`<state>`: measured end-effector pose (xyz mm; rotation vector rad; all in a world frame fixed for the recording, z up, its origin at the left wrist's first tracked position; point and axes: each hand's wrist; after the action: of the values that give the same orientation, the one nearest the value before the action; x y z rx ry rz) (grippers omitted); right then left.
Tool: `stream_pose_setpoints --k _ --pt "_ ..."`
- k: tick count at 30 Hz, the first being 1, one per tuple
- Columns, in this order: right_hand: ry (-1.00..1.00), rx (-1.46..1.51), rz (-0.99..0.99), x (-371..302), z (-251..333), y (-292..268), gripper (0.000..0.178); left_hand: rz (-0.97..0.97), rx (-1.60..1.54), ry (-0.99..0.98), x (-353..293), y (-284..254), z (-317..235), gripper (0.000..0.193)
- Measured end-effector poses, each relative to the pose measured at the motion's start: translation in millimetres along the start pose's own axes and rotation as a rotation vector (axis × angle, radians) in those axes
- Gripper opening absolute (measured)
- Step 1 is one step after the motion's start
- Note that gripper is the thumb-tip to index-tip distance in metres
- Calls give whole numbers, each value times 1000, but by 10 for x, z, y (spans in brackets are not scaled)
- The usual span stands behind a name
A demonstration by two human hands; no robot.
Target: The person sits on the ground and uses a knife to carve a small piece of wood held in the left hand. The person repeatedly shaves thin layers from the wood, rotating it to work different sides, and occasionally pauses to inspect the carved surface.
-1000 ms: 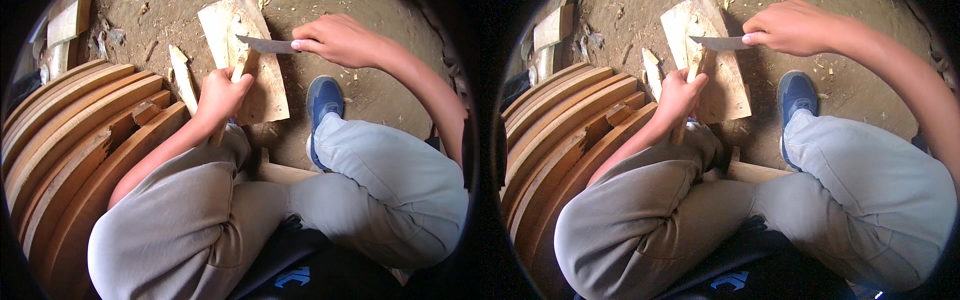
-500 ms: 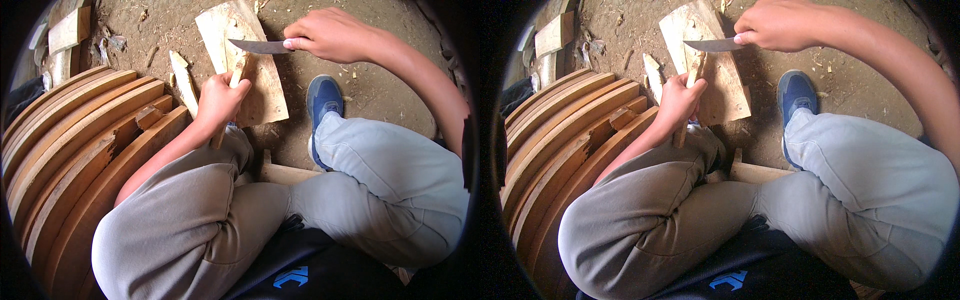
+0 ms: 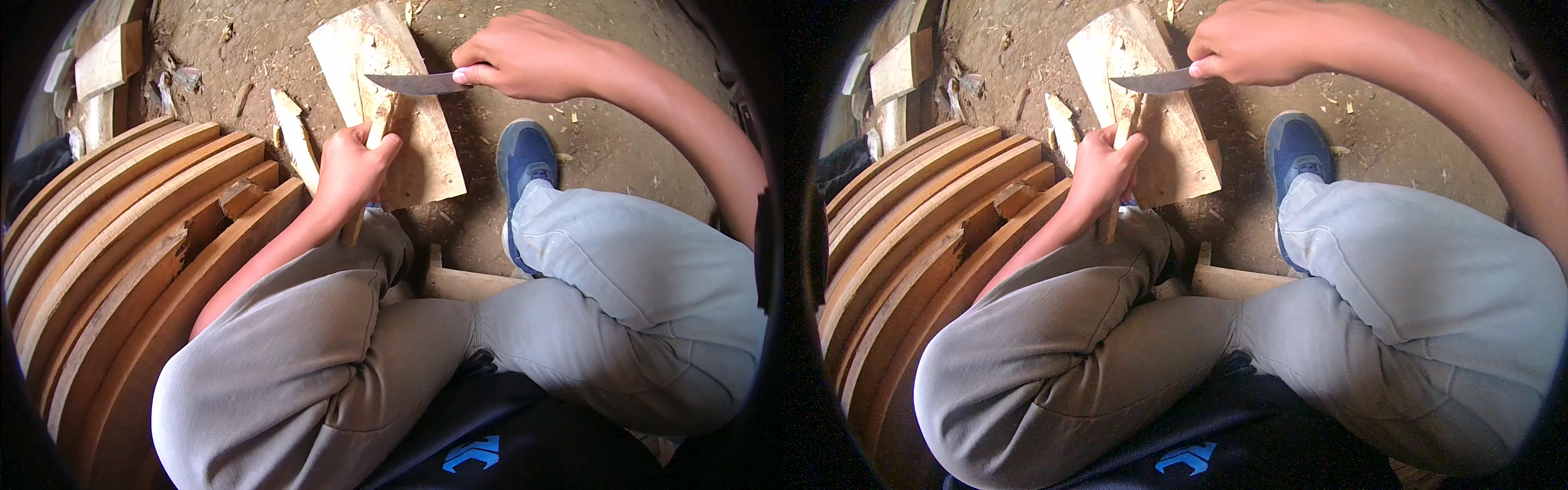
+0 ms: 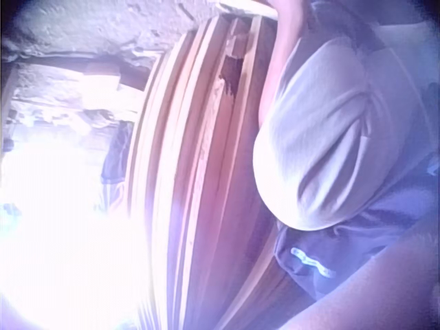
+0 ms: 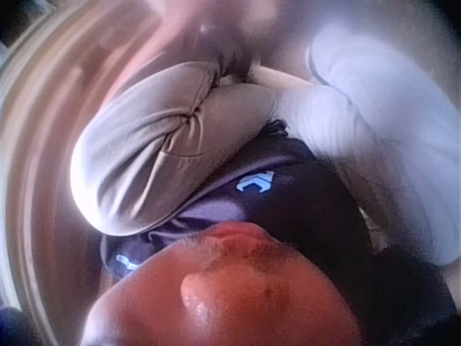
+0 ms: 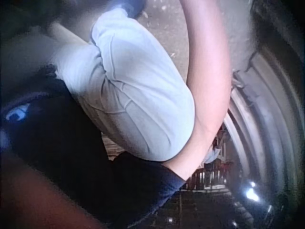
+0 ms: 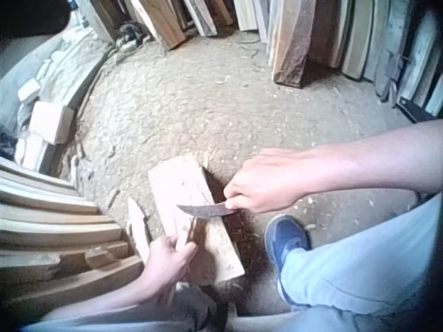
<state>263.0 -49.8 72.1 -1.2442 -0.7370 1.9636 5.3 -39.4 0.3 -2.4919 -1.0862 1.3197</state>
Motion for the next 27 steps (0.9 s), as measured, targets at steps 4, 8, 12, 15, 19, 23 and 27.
stream_pose_setpoints --k 4,8,12,15,19,23,27 --pt "-11 -50 -20 1 34 -43 30 13 -1 6 -4 2 -30 27" --pt "-69 -48 6 42 -51 -181 33 25 -20 21 8 -1 10 24" --pt "-24 -33 -46 3 -12 -252 31 45 -60 13 -29 -22 -19 24" --pt "-12 -41 -50 -10 28 -228 29 21 -70 -19 -43 -30 -30 29" --pt "8 -56 2 -24 74 -215 29 9 -55 23 -19 -14 4 30" --pt "-25 -62 -39 -6 22 -158 29 16 -58 12 -7 -17 27 31" --pt "-2 -65 -7 -9 44 -175 28 31 -90 -20 -14 -13 2 31"
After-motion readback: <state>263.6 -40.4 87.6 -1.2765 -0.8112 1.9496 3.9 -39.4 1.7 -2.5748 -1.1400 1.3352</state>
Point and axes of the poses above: each hand's wrist, its own x-axis towards the middle knuckle, its own y-axis out of the palm, z = x × y
